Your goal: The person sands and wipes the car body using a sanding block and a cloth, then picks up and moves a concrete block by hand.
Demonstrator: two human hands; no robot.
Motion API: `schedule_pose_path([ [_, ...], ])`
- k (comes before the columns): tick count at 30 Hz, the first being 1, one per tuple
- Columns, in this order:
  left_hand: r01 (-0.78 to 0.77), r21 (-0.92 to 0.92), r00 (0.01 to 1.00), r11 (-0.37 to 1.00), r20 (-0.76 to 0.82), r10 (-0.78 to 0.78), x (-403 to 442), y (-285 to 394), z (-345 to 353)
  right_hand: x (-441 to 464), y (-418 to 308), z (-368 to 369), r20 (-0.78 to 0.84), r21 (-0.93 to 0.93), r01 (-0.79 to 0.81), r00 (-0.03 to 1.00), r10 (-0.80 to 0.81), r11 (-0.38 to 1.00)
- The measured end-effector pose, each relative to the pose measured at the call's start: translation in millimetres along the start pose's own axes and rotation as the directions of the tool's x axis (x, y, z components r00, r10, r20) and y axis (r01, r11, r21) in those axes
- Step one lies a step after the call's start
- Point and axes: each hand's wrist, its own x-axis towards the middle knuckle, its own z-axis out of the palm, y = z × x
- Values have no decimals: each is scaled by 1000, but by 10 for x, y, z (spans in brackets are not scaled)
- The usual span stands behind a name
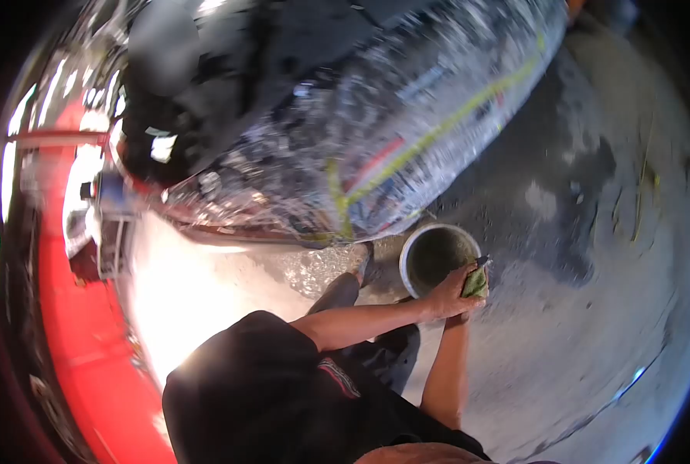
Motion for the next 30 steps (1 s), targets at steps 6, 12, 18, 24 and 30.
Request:
schedule_pose_path([
  [6, -27, 56, 981, 998, -192, 37, 141, 761, -459, -273, -312, 1859, 85, -332, 44, 996, -17, 942],
  [12, -74, -238, 977, 968, -210, 24, 122, 1804, -1437, -454, -300, 2674, -1, -784, 168, 962, -272, 598],
  [18, -468, 560, 631, 684, -329, 702, -196, 3288, -2825, -824, -131, 3617, 206, -938, 264, 946, -251, 226],
  [24, -59, 998, 620, -6, 42, 783, -53, 3143, -3623, -769, 579, 5269, 646, -738, 668, 741, -185, 100],
  [30, -3, 990, 646, 140, -104, 756, -121, 3501, -4928, -826, 1427, 6552, 836, -548, 836, 549, -22, 25],
])
